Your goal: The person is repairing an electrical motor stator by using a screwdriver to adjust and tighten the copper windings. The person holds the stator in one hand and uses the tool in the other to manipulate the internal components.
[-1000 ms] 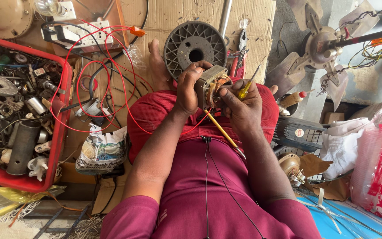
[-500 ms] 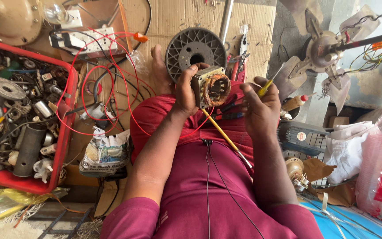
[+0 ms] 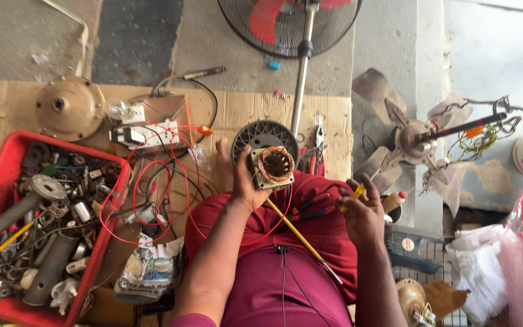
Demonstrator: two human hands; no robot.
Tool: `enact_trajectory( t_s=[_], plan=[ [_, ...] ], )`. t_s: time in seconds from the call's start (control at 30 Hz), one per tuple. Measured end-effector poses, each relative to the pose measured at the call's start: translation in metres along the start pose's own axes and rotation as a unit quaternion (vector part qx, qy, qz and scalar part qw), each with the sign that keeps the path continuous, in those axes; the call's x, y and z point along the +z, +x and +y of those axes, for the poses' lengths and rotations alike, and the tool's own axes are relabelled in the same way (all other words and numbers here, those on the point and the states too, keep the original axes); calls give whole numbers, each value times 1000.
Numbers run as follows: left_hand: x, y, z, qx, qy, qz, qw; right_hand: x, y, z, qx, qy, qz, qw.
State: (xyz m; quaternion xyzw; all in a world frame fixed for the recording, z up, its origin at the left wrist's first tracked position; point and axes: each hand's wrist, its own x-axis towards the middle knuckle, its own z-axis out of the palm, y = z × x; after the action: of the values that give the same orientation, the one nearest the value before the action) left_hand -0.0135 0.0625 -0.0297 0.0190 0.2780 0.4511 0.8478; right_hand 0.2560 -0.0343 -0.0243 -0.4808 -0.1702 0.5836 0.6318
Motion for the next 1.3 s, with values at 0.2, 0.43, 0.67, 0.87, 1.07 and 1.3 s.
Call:
enact_trajectory(
  t_s=[0.2,0.43,0.67,0.87,1.07,1.3],
  plan=[
    [-5,0,1,3,-19,-8,1000,-10,-5,7,7,8,-49,999],
    [-7,-4,1,3,-39,-43,998,-14,-14,14,-7,-33,-84,996],
    [0,-9,2,20,-16,0,1000,-18,-19,9,32,-83,-96,991],
    [2,-11,0,42,-16,0,999,-22,-17,12,35,-98,-71,992],
    [-1,-9,-1,39,-28,8,999,-24,-19,15,6,-41,-68,997],
    [-6,-7,-4,26,-48,19,998,-30,-27,11,-17,57,-56,997]
  ],
)
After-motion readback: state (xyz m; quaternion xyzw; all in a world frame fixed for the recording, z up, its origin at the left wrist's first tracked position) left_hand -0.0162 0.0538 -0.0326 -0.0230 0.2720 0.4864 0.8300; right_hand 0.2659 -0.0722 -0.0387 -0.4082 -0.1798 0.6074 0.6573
